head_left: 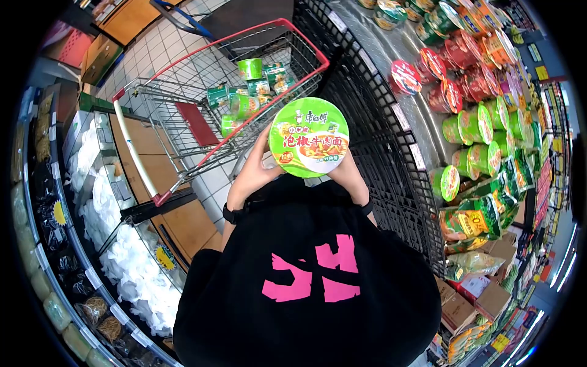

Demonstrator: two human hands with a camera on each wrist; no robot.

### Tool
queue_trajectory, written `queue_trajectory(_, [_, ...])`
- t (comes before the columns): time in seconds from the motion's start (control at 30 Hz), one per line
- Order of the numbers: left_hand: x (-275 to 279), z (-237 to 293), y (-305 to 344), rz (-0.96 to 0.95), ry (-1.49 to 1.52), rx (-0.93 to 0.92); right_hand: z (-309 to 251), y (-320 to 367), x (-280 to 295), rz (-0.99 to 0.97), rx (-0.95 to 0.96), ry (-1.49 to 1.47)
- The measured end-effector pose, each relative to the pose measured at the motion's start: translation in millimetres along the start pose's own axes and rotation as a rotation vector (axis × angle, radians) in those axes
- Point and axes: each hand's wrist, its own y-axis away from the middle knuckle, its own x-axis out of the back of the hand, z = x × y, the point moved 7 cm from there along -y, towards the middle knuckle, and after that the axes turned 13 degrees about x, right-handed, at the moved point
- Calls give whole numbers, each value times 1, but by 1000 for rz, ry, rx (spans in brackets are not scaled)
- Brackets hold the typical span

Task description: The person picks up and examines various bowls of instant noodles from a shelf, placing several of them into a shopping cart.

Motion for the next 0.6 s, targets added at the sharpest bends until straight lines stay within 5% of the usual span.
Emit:
queue_trajectory(0.27, [75, -23, 2, 94, -27, 32, 15, -52, -67, -145, -14, -29])
queue_trajectory(0.4, [100, -30, 10, 152, -1, 74, 8, -73, -94, -207, 178, 75])
queue_trajectory(0.6, [124, -43, 17, 212, 32, 62, 25, -84, -123, -283, 53, -44])
